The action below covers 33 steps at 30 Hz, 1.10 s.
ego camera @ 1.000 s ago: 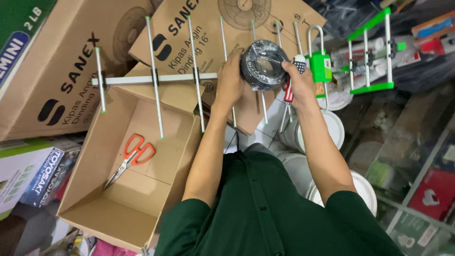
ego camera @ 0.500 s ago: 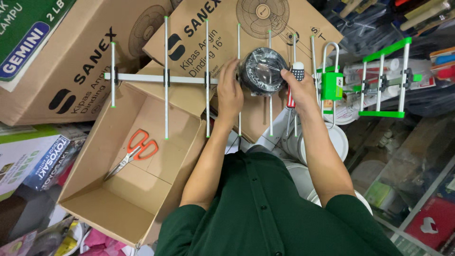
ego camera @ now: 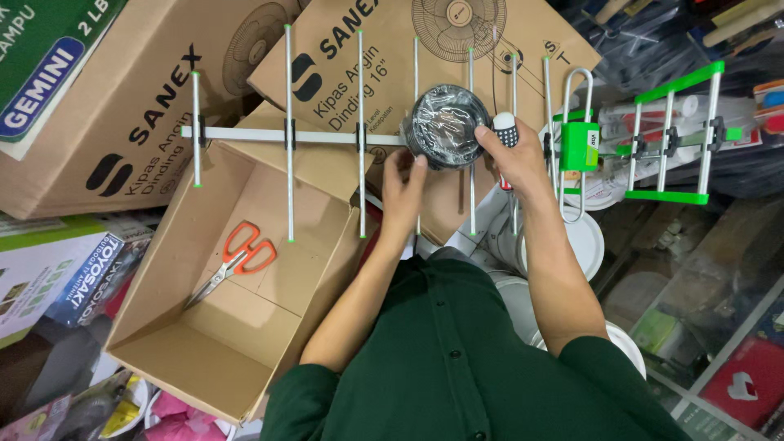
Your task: The person assembles a television antenna by attaching the elements to the main boom and then wraps a cable around a component.
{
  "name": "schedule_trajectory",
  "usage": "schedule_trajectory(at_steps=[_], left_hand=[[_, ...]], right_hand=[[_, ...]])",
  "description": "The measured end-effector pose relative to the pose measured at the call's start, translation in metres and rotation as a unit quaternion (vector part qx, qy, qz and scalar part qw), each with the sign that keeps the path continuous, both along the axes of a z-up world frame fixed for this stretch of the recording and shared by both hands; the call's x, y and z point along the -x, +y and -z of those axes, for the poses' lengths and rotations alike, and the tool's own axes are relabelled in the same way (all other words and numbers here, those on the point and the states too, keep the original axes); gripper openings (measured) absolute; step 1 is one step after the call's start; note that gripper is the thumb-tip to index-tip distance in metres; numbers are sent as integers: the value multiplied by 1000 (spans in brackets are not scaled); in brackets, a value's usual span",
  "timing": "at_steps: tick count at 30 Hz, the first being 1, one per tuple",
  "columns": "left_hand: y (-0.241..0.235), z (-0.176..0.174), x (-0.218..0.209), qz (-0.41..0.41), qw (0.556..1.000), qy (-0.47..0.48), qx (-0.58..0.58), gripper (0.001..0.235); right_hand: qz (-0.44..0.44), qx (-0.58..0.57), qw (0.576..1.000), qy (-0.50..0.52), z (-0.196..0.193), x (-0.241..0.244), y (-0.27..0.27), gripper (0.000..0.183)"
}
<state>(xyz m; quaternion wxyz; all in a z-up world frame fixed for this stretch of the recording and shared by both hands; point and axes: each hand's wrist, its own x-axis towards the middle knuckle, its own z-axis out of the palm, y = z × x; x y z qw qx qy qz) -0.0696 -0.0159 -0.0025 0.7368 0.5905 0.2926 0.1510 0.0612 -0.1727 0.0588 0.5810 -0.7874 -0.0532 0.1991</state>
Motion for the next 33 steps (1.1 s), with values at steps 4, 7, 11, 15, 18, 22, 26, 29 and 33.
schedule_trajectory(at_steps=[4, 7, 11, 15, 18, 22, 26, 29, 33], left_hand=[[8, 13, -19, -37, 965, -36, 259, 78], [13, 13, -27, -51, 948, -40, 312, 97], [14, 9, -30, -51, 952, -72, 295, 87], [17, 7, -36, -39, 951, -62, 301, 81], [19, 8, -36, -37, 949, -73, 306, 71], [17, 9, -36, -42, 936, -147, 318, 60], [17, 9, -36, -47, 939, -171, 295, 57], [16, 11, -35, -42, 940, -175, 289, 58], [16, 13, -37, -48, 940, -179, 285, 60]], right_hand=[[-14, -8, 1000, 1, -2, 6, 3, 28], [-21, -11, 1000, -16, 2, 8, 4, 28], [-16, -12, 1000, -21, 7, 8, 4, 28], [-13, -11, 1000, -22, 7, 10, 5, 30], [20, -33, 999, 11, 6, 14, 7, 41], [-91, 18, 939, -332, 5, 12, 7, 57], [-52, 17, 959, -277, 2, 1, 11, 54], [-66, 42, 986, -147, 0, -17, 19, 45], [-93, 10, 995, -35, -8, -29, 27, 39]])
